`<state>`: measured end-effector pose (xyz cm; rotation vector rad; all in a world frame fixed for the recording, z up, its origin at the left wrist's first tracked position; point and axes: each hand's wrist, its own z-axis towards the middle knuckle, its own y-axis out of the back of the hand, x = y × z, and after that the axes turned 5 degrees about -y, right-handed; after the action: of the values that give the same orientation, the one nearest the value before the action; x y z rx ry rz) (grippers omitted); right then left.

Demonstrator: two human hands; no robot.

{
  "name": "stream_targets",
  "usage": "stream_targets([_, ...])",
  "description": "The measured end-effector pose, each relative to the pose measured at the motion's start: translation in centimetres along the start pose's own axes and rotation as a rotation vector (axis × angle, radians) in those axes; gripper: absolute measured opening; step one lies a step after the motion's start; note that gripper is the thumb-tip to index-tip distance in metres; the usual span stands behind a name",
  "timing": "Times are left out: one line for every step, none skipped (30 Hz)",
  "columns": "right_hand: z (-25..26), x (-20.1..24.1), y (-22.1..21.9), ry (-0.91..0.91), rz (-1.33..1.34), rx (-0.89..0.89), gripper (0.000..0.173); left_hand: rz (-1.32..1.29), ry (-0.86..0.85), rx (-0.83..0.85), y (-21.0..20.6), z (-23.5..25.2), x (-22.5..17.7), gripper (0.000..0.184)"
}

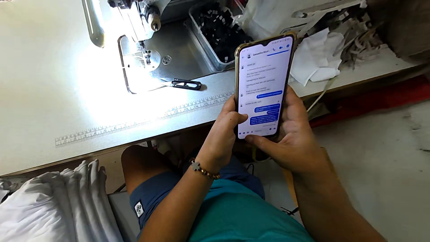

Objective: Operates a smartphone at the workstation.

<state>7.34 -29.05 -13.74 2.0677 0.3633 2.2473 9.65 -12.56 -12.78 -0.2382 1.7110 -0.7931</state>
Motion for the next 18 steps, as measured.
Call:
stream_targets([-0.04, -0.03, -0.01, 0.001, -0.002, 0.002, 0.103, 0.0, -0.001, 0.004, 0.04, -0.01, 0.04, 0.052])
stream_targets([-0.07, -0.06, -0.02, 0.001, 0.002, 0.002, 0.103, 0.0, -0.003, 0.009, 0.1, -0.02, 0.1, 0.052])
stream_targets([-0.1, -0.08, -0.04, -0.003, 0.007, 0.003, 0.104, -0.001, -0.008, 0.012, 0.17, -0.03, 0.18, 0.052])
stream_targets([-0.14, -0.07, -0.08, -0.012, 0.007, 0.0, 0.104, 0.0, -0.012, 0.016, 0.24, -0.04, 0.24, 0.051])
stream_targets([-0.2, -0.04, -0.1, -0.021, 0.007, -0.002, 0.104, 0.002, -0.012, 0.018, 0.29, -0.05, 0.27, 0.051])
stream_targets([-0.28, 0.03, -0.1, -0.033, 0.001, 0.0, 0.104, 0.002, -0.007, 0.018, 0.31, -0.06, 0.26, 0.052])
stream_targets([-0.39, 0.12, -0.07, -0.047, -0.007, 0.006, 0.105, 0.003, -0.002, 0.014, 0.31, -0.07, 0.23, 0.053])
stream_targets([-0.44, 0.16, -0.05, -0.047, -0.014, 0.012, 0.105, 0.001, 0.003, 0.01, 0.28, -0.08, 0.18, 0.052])
stream_targets([-0.44, 0.19, -0.08, -0.042, -0.007, 0.016, 0.105, -0.002, 0.001, 0.005, 0.27, -0.07, 0.18, 0.051])
stream_targets([-0.43, 0.19, -0.13, -0.039, -0.001, 0.018, 0.105, -0.009, 0.001, 0.001, 0.27, -0.08, 0.19, 0.05])
stream_targets([-0.42, 0.18, -0.14, -0.036, -0.002, 0.018, 0.105, -0.015, -0.002, 0.005, 0.32, -0.08, 0.2, 0.049])
stream_targets([-0.42, 0.16, -0.14, -0.036, -0.007, 0.02, 0.106, -0.02, -0.008, 0.011, 0.38, -0.09, 0.23, 0.049])
stream_targets([-0.4, 0.12, -0.12, -0.035, -0.007, 0.022, 0.106, -0.027, -0.013, 0.016, 0.45, -0.11, 0.25, 0.051])
stream_targets([-0.39, 0.08, -0.12, -0.033, -0.009, 0.022, 0.106, -0.024, -0.015, 0.016, 0.47, -0.13, 0.27, 0.051])
stream_targets([-0.38, 0.05, -0.12, -0.03, -0.008, 0.021, 0.106, -0.017, -0.015, 0.014, 0.47, -0.13, 0.28, 0.051])
stream_targets([-0.39, 0.03, -0.13, -0.03, -0.011, 0.022, 0.106, -0.013, -0.012, 0.011, 0.45, -0.12, 0.26, 0.051])
stream_targets([-0.4, 0.07, -0.15, -0.032, -0.017, 0.023, 0.106, -0.013, -0.009, 0.011, 0.44, -0.12, 0.23, 0.052])
stream_targets([-0.39, 0.11, -0.18, -0.032, -0.016, 0.024, 0.106, -0.011, -0.006, 0.008, 0.43, -0.1, 0.2, 0.052])
